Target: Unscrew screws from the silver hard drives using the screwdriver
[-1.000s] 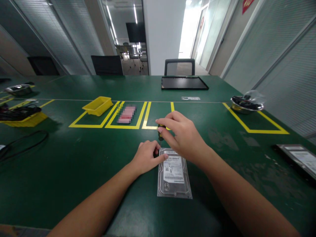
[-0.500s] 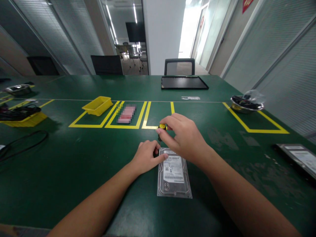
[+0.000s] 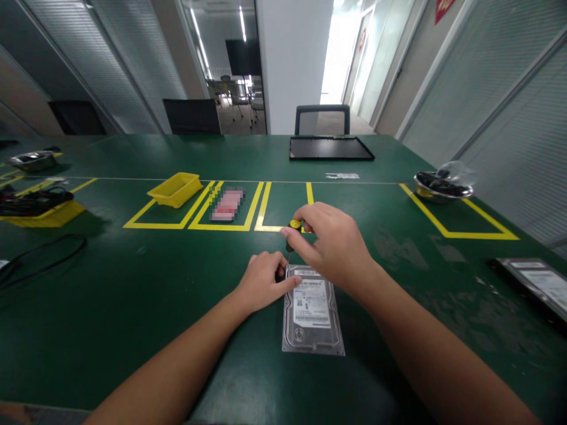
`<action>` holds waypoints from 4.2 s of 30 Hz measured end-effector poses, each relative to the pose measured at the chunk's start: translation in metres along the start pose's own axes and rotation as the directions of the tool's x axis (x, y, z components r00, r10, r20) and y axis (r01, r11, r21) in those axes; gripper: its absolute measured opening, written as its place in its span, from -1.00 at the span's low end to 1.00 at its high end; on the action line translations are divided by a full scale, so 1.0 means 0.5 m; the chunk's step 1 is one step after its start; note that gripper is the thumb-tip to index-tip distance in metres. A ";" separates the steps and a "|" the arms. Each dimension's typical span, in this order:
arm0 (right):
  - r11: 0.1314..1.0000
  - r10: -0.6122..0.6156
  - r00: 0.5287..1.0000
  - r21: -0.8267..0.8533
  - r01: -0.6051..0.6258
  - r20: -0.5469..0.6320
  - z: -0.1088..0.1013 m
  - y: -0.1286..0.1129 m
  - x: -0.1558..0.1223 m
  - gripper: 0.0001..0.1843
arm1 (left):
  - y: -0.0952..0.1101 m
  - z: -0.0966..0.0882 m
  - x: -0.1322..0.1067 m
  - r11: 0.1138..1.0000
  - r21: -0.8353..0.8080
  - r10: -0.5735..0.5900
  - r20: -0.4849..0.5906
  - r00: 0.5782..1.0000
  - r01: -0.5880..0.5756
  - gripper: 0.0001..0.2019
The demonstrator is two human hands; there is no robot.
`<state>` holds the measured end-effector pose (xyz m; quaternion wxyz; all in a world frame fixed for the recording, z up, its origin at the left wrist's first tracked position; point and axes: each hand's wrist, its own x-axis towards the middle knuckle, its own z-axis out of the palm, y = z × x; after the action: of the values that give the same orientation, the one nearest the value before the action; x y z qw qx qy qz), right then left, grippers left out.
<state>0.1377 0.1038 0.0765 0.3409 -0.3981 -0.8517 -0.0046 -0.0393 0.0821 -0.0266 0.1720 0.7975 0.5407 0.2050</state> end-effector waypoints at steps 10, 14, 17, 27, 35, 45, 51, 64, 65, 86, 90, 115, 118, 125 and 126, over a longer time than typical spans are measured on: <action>0.989 -0.076 0.997 0.125 0.074 0.014 -0.008 0.002 0.005 -0.66 | -0.001 0.000 -0.001 1.000 0.001 -0.005 0.000 1.000 0.005 -0.63; 0.984 -0.097 0.995 0.149 0.094 0.009 -0.009 0.005 0.005 -0.68 | -0.002 0.002 0.001 1.000 0.006 -0.002 0.003 1.000 0.002 -0.64; 0.983 -0.107 0.994 0.150 0.108 -0.017 -0.006 0.008 0.006 -0.79 | -0.001 0.002 0.002 1.000 0.007 -0.005 0.010 1.000 0.005 -0.63; 0.980 -0.082 0.994 0.176 0.093 -0.069 -0.001 0.014 0.006 -0.72 | -0.002 0.004 0.001 1.000 -0.001 -0.019 0.010 1.000 0.019 -0.64; 0.966 -0.107 0.993 0.231 0.117 -0.056 0.000 0.014 0.004 -0.76 | 0.002 0.002 0.001 1.000 0.003 -0.015 0.012 1.000 0.015 -0.64; 0.964 -0.138 0.990 0.230 0.136 -0.004 -0.003 0.016 0.010 -0.81 | 0.000 0.002 0.002 1.000 0.006 -0.012 0.012 1.000 0.011 -0.66; 0.956 -0.191 0.981 0.223 0.190 -0.018 -0.003 0.018 0.005 -0.64 | -0.003 0.005 0.001 1.000 -0.003 -0.007 0.002 1.000 0.007 -0.63; 0.959 -0.134 0.991 0.251 0.134 -0.016 -0.008 0.012 0.008 -0.85 | 0.001 0.002 0.001 1.000 -0.006 -0.001 0.005 1.000 0.001 -0.64; 0.959 -0.139 0.990 0.248 0.138 -0.014 -0.008 0.013 0.008 -0.84 | 0.000 0.003 0.000 1.000 -0.005 -0.002 0.008 1.000 0.002 -0.64; 0.954 -0.170 0.985 0.256 0.154 0.041 -0.021 0.006 -0.003 -0.61 | 0.010 -0.001 -0.013 1.000 0.006 -0.003 0.013 1.000 0.003 -0.64; 0.956 -0.145 0.988 0.263 0.129 0.044 -0.028 0.002 -0.004 -0.63 | 0.012 -0.001 -0.017 1.000 0.012 -0.008 0.016 1.000 0.008 -0.63; 0.955 -0.197 0.980 0.232 0.184 0.035 -0.033 0.000 -0.001 -0.74 | 0.009 -0.004 -0.020 1.000 0.010 0.011 0.008 1.000 -0.011 -0.63; 0.953 -0.204 0.979 0.236 0.191 0.030 -0.033 -0.002 -0.002 -0.76 | 0.010 -0.004 -0.020 1.000 0.019 0.009 0.008 1.000 -0.009 -0.62; 0.979 -0.145 0.988 0.153 0.135 0.050 -0.035 -0.005 -0.005 -0.86 | 0.013 -0.003 -0.019 1.000 0.027 0.002 0.013 1.000 -0.003 -0.63; 0.984 -0.129 0.990 0.132 0.121 0.053 -0.035 -0.005 -0.006 -0.87 | 0.013 -0.003 -0.019 1.000 0.027 0.004 0.013 1.000 -0.004 -0.63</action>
<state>0.1474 0.0951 0.0888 0.3387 -0.3212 -0.8834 0.0409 -0.0379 0.0709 -0.0236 0.1643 0.8022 0.5407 0.1926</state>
